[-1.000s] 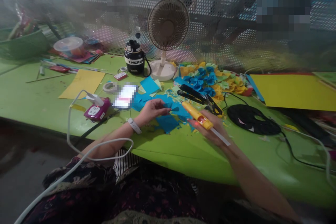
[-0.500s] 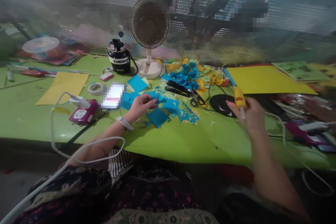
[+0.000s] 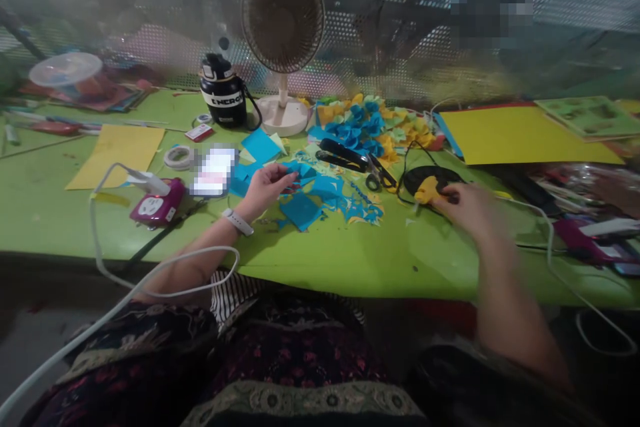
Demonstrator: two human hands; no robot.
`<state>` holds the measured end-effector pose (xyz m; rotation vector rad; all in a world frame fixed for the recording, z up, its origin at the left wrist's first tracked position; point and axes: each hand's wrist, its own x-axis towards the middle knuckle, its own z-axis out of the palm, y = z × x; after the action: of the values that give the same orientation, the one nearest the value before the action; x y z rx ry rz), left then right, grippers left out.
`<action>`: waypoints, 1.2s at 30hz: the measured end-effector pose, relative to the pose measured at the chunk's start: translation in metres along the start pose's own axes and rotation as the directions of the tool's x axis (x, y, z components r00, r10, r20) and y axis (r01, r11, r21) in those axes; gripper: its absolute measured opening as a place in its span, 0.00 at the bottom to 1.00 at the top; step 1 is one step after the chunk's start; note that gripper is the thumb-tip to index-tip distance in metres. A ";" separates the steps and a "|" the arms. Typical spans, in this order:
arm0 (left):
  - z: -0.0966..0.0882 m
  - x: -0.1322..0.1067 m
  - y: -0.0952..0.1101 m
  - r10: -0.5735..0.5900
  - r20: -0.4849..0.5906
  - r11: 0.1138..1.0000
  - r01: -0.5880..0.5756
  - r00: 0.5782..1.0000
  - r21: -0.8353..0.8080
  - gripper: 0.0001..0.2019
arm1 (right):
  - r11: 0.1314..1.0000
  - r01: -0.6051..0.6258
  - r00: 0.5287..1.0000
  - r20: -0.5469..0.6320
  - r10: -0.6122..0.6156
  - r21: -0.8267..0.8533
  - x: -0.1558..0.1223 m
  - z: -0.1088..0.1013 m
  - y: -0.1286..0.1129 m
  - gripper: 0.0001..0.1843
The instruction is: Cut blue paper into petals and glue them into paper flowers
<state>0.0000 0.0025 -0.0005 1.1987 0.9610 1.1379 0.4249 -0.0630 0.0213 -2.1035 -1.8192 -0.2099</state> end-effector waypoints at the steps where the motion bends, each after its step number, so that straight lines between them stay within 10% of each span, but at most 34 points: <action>1: 0.001 0.000 0.000 0.001 0.004 1.000 -0.001 1.000 -0.003 0.18 | 1.000 0.022 1.000 0.001 -0.022 0.007 -0.002 -0.003 -0.015 0.08; 4: 0.002 -0.001 0.000 -0.004 0.017 1.000 0.004 1.000 0.002 0.18 | 0.957 0.182 0.975 0.086 -0.206 0.226 -0.010 -0.005 -0.079 0.09; 8: 0.001 -0.002 0.000 -0.015 0.009 1.000 0.015 1.000 0.004 0.17 | 0.767 0.472 0.769 0.222 -0.599 0.435 -0.016 0.008 -0.158 0.12; 14: 0.002 -0.003 0.002 -0.015 0.030 1.000 0.015 0.999 -0.011 0.14 | 0.718 0.578 0.606 0.385 -0.696 0.389 -0.008 0.035 -0.186 0.10; 24: 0.005 -0.005 0.004 -0.122 0.042 0.987 0.126 0.992 -0.097 0.12 | 0.734 0.478 0.650 0.367 -0.665 0.483 -0.010 0.045 -0.182 0.05; 36: 0.023 -0.018 0.010 -0.431 0.105 0.802 0.434 0.896 -0.411 0.11 | 0.528 0.130 0.922 0.094 -0.376 0.839 -0.018 0.033 -0.215 0.08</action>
<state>0.0178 -0.0196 0.0120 0.5829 0.8646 0.9057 0.2075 -0.0431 0.0202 -1.2047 -1.8248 0.7758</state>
